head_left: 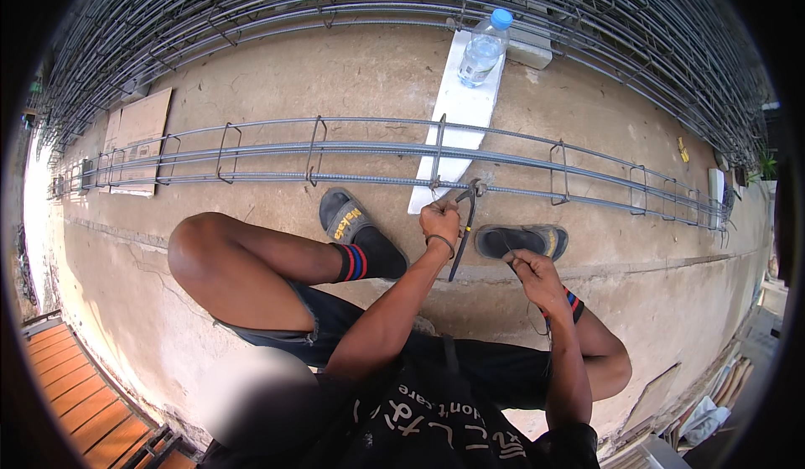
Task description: The person secures a rebar structure by wrapping tie wire around the metal rods and twisting it tight using pliers, then positions another tie wire around the bars.
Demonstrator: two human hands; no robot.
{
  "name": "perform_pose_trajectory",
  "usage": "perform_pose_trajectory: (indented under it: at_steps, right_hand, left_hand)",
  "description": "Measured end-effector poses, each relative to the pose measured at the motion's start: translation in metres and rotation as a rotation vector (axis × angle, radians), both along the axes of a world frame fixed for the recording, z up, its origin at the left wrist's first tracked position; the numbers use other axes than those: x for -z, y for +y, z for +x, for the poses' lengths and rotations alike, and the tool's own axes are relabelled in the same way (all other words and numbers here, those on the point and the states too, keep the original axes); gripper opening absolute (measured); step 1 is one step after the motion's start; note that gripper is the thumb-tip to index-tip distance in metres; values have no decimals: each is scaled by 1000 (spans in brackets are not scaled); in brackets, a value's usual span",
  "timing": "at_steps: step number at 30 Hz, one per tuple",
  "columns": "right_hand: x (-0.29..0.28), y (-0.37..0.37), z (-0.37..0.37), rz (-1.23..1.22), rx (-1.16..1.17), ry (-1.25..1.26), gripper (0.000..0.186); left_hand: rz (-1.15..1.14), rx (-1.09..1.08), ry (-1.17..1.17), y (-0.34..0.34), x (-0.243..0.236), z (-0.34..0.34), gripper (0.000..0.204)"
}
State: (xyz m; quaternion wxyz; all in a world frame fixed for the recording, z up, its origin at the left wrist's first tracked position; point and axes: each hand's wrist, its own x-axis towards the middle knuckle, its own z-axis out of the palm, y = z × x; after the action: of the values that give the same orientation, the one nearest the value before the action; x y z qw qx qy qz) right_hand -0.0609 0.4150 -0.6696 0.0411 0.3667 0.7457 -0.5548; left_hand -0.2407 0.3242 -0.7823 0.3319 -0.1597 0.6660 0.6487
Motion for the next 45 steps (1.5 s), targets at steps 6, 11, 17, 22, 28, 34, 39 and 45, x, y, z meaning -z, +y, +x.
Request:
perform_pose_trajectory:
  at_steps: [6, 11, 17, 22, 28, 34, 39, 45]
  right_hand:
    - [1, -27, -21, 165, -211, -97, 23]
    - [-7, -20, -29, -44, -198, -99, 24]
    - [57, -27, -14, -991, 158, -206, 66]
    - [90, -38, -57, -784, 336, -75, 83]
    - [108, -34, -88, -715, 138, -409, 71]
    - [139, -57, -112, -630, 321, -210, 43]
    - [125, -77, -75, -295, 615, 144, 22]
    - [22, -49, -43, 253, 75, -114, 30]
  left_hand:
    - [-364, 110, 14, -23, -1, -13, 14]
    - [-70, 83, -183, -48, -5, -33, 13]
    - [174, 20, -230, -53, 22, -13, 13]
    - [183, 73, -183, -59, 32, -14, 15]
    - [-198, 353, 388, -64, 44, -39, 15]
    - [59, 276, -89, -63, 21, -53, 16]
    - [9, 343, -147, -63, 20, -48, 14]
    - [-98, 220, 215, -59, 58, -21, 19]
